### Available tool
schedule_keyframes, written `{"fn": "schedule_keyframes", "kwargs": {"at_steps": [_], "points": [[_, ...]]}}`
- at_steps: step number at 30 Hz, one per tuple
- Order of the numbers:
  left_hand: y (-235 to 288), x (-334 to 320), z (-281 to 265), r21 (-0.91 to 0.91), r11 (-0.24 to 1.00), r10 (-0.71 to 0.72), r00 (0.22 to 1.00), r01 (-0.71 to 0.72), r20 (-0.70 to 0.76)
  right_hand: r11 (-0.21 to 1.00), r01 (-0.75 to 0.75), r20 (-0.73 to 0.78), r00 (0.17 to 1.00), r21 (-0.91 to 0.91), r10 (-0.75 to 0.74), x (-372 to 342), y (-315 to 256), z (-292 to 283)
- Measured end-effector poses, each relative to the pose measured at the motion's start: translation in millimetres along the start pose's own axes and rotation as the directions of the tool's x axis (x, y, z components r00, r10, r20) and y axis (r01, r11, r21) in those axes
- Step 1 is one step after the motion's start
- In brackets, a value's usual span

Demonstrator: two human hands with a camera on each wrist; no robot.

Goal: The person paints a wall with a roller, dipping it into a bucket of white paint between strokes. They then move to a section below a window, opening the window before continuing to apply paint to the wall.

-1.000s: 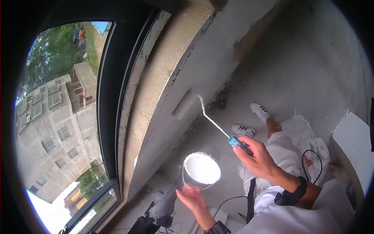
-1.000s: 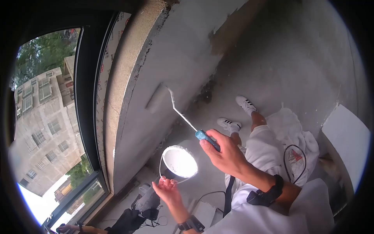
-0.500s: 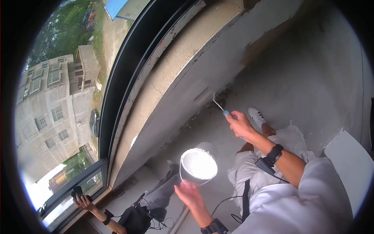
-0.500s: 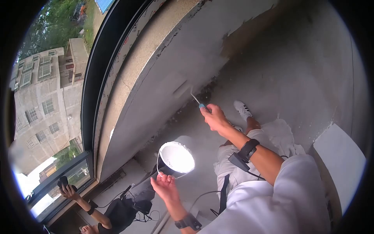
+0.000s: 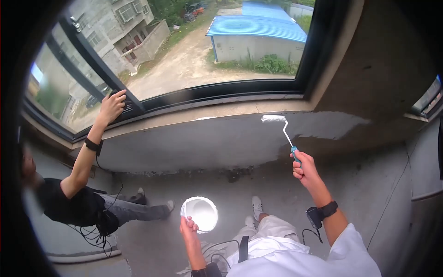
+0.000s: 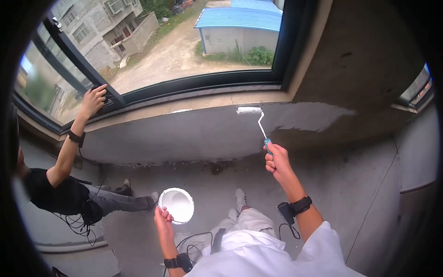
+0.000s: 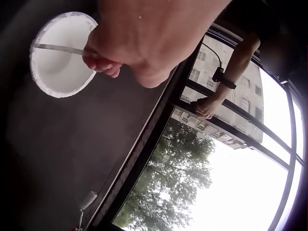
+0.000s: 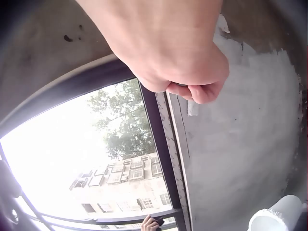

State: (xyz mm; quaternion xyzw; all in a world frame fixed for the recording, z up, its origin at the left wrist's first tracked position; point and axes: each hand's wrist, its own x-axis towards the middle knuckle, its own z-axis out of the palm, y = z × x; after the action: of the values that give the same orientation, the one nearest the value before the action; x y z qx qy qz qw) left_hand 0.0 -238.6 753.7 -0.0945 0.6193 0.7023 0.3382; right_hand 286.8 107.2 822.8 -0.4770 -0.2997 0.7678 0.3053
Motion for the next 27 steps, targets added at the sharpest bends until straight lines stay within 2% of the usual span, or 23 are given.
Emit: {"fn": "schedule_keyframes", "kwargs": {"at_steps": [3,6,10,15,18,19,24,27], "points": [[6,-24,-39,0.038,0.999,0.039,0.999,-0.038,-0.026,0.999,-0.006,-0.010,1.000,-0.048,0.005,-2,-3,3],[4,-37,-67,0.057,0.998,-0.005,0.999,0.008,-0.048,0.997,-0.005,-0.025,1.000,-0.078,0.003,3,2,6],[7,-59,-98,0.068,0.998,0.018,0.989,-0.008,-0.149,0.994,-0.042,-0.057,0.998,-0.100,0.037,14,17,8],[-5,-70,-125,-0.018,0.997,0.072,0.951,-0.081,-0.300,0.988,-0.112,-0.052,0.993,-0.103,0.107,54,35,-10],[-9,-73,-120,-0.029,0.993,0.101,0.930,-0.118,-0.353,0.981,-0.169,-0.049,0.985,-0.099,0.165,79,49,-25],[-14,-67,-115,-0.024,0.994,0.086,0.906,-0.106,-0.415,0.976,-0.204,-0.039,0.979,-0.079,0.202,90,55,-32],[1,-71,-62,0.038,0.985,0.162,0.826,-0.169,-0.540,0.934,-0.351,0.002,0.936,-0.064,0.352,157,93,-65],[11,-73,-37,0.056,0.978,0.195,0.783,-0.202,-0.590,0.943,-0.307,0.027,0.950,-0.130,0.312,155,91,-56]]}}
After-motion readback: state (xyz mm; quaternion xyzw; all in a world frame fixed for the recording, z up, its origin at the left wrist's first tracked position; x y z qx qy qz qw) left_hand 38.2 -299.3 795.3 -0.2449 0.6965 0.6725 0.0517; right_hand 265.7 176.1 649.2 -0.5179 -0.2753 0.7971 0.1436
